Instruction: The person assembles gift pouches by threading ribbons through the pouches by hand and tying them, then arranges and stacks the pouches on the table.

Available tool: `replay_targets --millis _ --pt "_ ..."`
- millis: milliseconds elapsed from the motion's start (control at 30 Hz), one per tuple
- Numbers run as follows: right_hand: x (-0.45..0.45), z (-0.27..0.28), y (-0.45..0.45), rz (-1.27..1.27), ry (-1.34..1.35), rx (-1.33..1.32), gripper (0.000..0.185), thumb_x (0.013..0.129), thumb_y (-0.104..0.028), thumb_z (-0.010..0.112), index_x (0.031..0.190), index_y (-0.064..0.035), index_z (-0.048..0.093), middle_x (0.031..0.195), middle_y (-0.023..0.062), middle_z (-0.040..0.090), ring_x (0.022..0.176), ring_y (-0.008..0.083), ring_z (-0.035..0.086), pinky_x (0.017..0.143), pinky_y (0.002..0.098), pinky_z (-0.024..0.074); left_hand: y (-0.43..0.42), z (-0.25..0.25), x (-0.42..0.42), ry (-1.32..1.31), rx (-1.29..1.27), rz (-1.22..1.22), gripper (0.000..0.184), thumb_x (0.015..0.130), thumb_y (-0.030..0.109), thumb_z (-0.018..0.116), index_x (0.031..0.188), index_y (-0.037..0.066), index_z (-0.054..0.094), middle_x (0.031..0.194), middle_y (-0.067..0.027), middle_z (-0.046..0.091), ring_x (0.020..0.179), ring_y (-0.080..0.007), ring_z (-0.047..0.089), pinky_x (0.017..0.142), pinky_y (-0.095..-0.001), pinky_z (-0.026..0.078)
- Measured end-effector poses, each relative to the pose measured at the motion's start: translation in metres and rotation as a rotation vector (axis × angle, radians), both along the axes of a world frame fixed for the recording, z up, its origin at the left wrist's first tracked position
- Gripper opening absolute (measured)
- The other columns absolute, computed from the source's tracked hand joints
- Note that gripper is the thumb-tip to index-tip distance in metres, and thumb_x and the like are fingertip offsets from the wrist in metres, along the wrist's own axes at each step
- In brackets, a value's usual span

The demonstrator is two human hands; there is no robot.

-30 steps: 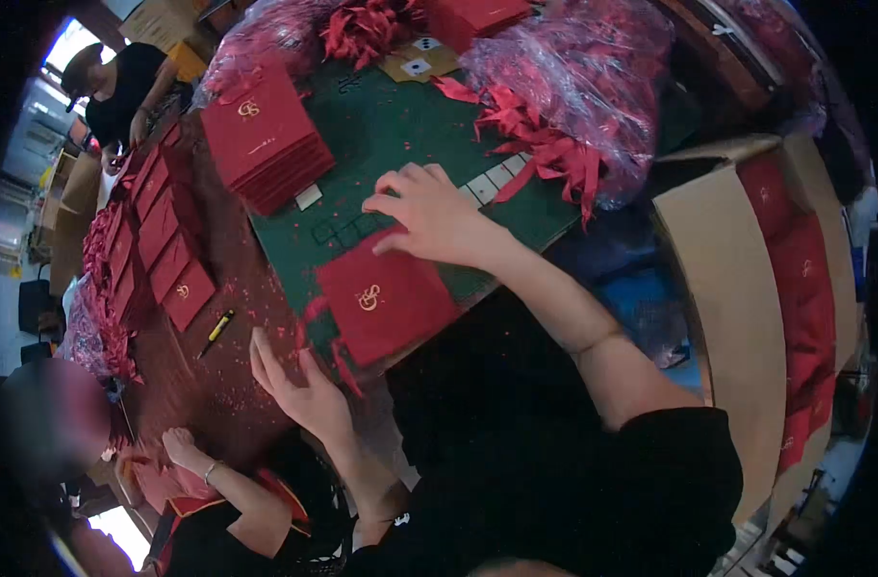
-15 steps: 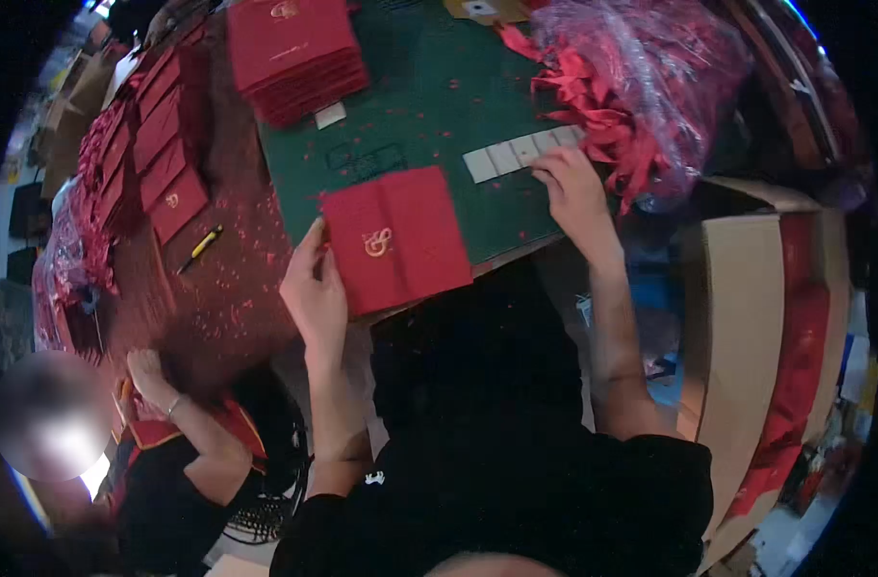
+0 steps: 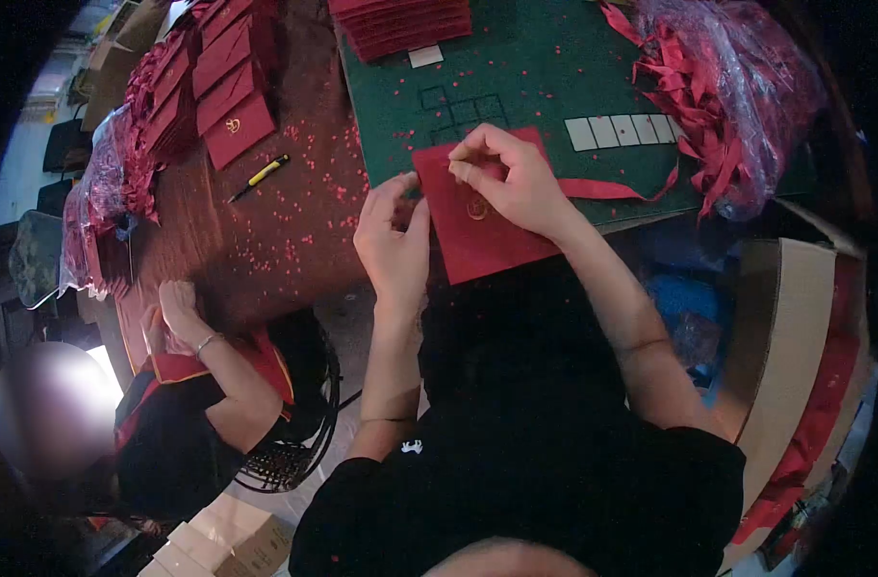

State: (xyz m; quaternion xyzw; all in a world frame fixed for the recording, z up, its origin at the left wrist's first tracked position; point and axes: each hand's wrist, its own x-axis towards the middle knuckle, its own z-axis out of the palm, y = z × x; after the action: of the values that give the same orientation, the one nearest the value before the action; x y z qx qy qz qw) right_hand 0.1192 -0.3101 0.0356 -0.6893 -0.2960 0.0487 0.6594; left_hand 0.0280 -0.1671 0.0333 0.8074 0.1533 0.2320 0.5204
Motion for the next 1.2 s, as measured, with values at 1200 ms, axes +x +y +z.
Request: replay_targets --millis 1200 --pt "0.029 0.000 0.008 0.429 0.214 -0.207 0.012 0.084 0.001 0.063 0.079 0.0013 0.052 0.073 0.0062 0.062 0.071 0.0105 0.058 0.065 0.0262 0.0483 0.023 -0.017 0.012 -0.149 0.494 -0.278 0.025 0.069 -0.013 0.063 0.091 0.000 0.065 0.098 -0.0090 0.057 0.089 -0.0252 0.052 0.074 -0.0340 0.043"
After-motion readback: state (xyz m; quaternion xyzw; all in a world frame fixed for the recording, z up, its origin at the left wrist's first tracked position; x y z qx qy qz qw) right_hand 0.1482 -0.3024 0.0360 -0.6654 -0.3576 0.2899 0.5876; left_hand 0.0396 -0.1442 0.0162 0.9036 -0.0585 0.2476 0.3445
